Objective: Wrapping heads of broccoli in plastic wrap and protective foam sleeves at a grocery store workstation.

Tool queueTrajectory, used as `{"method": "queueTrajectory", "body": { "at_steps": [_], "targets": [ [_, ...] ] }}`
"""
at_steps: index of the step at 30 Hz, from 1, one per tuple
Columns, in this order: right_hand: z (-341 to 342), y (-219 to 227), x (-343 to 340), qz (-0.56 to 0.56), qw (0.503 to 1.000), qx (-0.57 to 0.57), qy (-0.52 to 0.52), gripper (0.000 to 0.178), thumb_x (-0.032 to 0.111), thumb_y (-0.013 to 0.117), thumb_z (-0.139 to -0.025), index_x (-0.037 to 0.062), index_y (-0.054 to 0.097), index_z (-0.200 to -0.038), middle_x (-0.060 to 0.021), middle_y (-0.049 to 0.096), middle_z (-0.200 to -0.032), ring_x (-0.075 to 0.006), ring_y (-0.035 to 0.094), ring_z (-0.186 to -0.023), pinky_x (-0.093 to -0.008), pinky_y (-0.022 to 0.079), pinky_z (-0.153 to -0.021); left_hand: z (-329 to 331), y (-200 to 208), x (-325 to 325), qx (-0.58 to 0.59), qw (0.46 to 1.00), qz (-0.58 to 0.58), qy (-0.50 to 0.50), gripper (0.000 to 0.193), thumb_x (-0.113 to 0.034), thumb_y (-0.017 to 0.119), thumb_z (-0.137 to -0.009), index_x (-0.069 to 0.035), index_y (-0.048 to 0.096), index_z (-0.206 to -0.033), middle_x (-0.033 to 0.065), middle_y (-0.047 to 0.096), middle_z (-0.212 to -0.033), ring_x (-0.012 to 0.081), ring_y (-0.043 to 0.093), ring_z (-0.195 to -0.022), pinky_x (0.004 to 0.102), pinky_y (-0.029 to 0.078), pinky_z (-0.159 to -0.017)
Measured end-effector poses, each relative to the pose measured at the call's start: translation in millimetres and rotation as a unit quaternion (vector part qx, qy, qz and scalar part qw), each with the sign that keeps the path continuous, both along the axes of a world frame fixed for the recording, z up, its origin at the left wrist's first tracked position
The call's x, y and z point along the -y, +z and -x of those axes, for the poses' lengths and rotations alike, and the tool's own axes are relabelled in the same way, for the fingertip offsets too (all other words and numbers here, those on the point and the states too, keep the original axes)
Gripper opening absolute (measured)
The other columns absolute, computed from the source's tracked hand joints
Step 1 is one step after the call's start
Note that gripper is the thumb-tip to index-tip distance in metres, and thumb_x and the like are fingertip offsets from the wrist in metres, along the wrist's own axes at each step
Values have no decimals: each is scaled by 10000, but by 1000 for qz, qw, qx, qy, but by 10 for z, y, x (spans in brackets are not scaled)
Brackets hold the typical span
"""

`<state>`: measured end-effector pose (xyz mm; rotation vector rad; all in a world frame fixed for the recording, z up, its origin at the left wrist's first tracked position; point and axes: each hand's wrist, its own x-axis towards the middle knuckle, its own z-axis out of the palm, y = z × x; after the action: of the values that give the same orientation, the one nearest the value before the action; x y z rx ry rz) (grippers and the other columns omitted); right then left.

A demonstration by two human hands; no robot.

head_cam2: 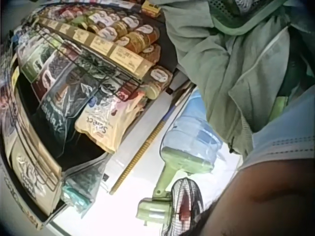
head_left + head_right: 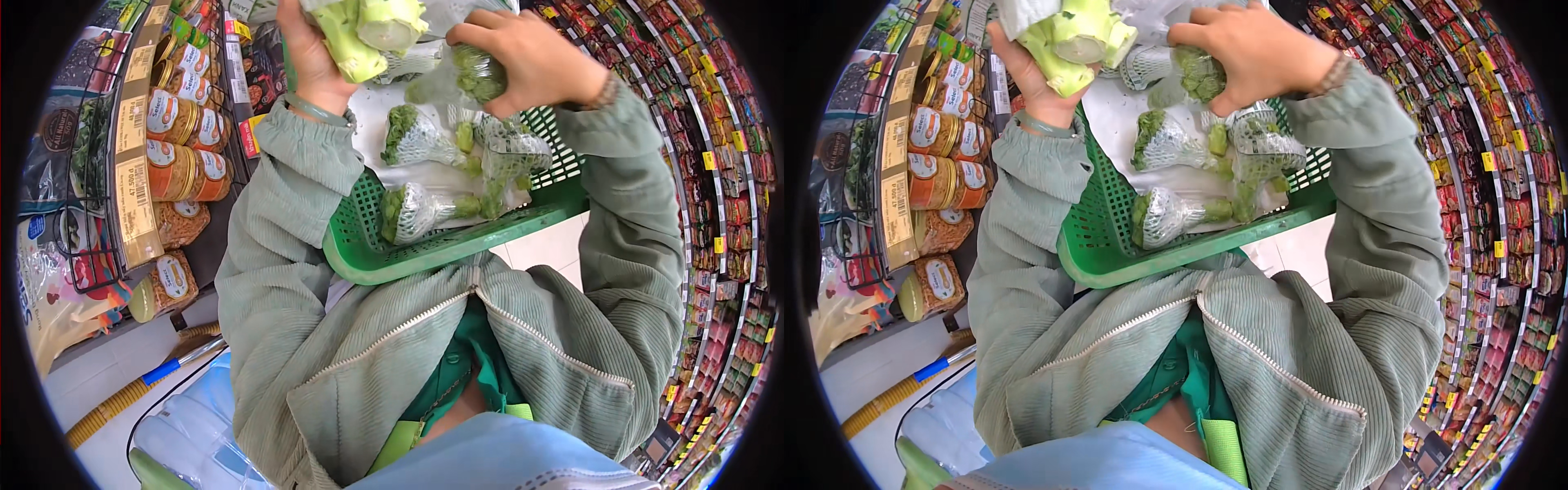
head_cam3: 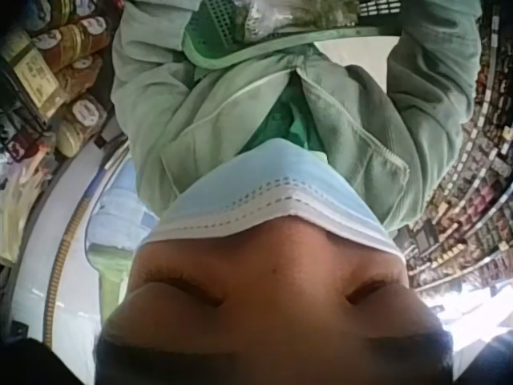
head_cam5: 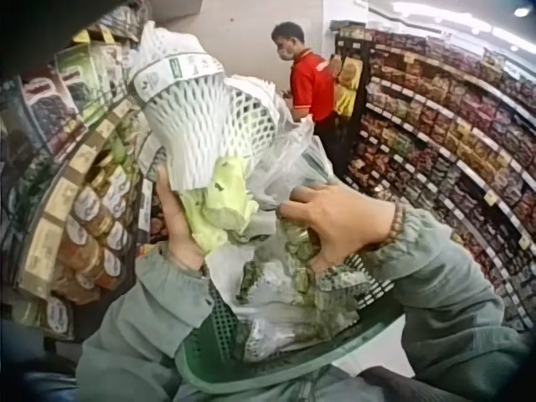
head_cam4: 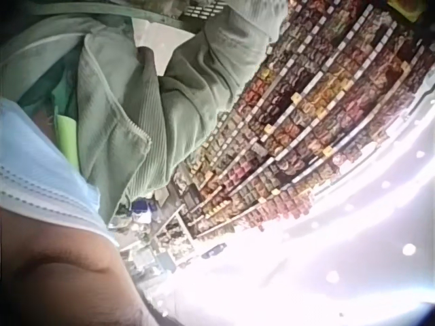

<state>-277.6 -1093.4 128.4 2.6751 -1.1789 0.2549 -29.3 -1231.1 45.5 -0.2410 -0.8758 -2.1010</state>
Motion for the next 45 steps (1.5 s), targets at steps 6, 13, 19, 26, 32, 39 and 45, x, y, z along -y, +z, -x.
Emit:
{"method": "queueTrajectory", "body": {
  "at_steps": [6,13,19,26,32,39,45],
  "targets": [
    [-499,334,-321,-258,964,-59,5,621,245,735,-524,55,565,-1090,-140,594,-882,-335,607,-860,-424,466,-738,-100,8,72,-50,994,-80,-59,964,-772,649,-598,-133,491,-1303,58,542,-1275,270,513,-1160,450,423,-966],
    [-990,-609,-126,-318,943,30,91,486,185,729,-649,-20,570,-1060,-194,642,-923,-338,643,-807,-388,526,-693,121,278,-322,51,986,-132,82,846,-782,596,-653,-172,542,-1238,-13,609,-1123,188,596,-1014,385,509,-846],
    [46,-513,188,-275,958,64,-51,617,311,769,-678,-22,556,-1151,-203,638,-1033,-329,623,-937,-388,495,-840,93,303,-429,76,976,-89,185,878,-767,604,-664,-153,498,-1282,2,588,-1174,203,584,-1045,389,500,-871],
    [692,-1232,-290,-427,884,26,-187,825,282,807,-571,17,450,-1266,-245,587,-1082,-370,574,-1016,-398,465,-879,127,232,-321,11,988,-104,114,824,-722,604,-714,-131,502,-1279,17,582,-1200,218,579,-1065,389,483,-907],
    [455,-1096,-485,-351,922,82,-140,662,130,752,-574,79,494,-1181,-191,558,-970,-362,568,-930,-413,475,-802,176,222,-365,87,971,-71,211,912,-733,628,-668,-139,449,-1337,34,526,-1294,256,524,-1147,461,454,-937],
    [-490,-674,-948,-51,990,6,132,376,192,635,-692,128,575,-1058,-105,553,-945,-277,559,-905,-419,477,-746,122,198,-267,-44,997,-56,25,955,-755,601,-672,-163,390,-1390,69,448,-1378,290,450,-1238,493,372,-1017],
    [-1003,-830,-714,-50,952,41,298,118,223,572,-728,115,612,-753,-48,597,-779,-216,574,-819,-350,475,-627,141,223,-350,29,988,-39,144,785,-688,594,-751,-138,489,-1301,25,557,-1252,229,553,-1113,407,466,-937]
  ]
}}
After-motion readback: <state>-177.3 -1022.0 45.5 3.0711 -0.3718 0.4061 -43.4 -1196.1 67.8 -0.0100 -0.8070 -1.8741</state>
